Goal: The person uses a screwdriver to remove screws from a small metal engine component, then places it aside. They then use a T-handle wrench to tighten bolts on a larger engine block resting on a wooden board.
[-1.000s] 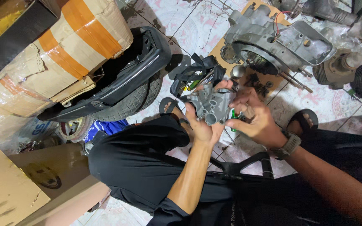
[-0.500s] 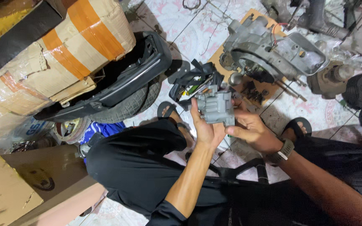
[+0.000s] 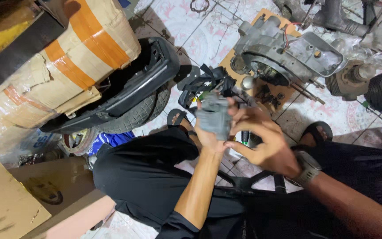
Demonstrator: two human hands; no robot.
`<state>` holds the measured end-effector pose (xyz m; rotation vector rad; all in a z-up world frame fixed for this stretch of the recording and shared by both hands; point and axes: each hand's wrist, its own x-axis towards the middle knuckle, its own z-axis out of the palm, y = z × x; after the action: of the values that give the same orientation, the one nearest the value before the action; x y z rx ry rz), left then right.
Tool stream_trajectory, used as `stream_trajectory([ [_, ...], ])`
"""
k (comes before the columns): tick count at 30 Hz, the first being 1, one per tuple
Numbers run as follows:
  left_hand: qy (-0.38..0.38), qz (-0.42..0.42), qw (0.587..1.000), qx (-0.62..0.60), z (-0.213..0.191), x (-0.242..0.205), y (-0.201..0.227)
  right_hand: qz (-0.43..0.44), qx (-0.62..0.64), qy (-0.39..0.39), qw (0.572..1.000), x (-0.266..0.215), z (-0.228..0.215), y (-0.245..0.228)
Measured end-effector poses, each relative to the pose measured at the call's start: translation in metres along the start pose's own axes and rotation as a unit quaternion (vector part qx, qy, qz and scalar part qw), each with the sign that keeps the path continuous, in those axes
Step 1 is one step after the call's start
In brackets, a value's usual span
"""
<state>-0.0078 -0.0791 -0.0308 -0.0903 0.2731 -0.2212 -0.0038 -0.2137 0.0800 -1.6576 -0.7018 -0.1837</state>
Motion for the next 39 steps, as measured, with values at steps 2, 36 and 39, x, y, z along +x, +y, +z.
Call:
stream_trajectory([
  [2,-0.076,-0.002,0.997,-0.015,0.024,-0.009,-0.007,0.002,-0.025,-0.02,0.999,-0.007,-0.008,-0.009],
  [36,-0.223,-0.07,0.967,-0.106,-0.013,0.002,-0.016,0.023,-0.048,0.025,0.998,-0.006,-0.01,-0.012],
  [39,-0.223,-0.063,0.97,-0.078,-0.018,0.004,-0.015,0.011,-0.073,0.014,0.997,-0.005,-0.01,-0.013],
])
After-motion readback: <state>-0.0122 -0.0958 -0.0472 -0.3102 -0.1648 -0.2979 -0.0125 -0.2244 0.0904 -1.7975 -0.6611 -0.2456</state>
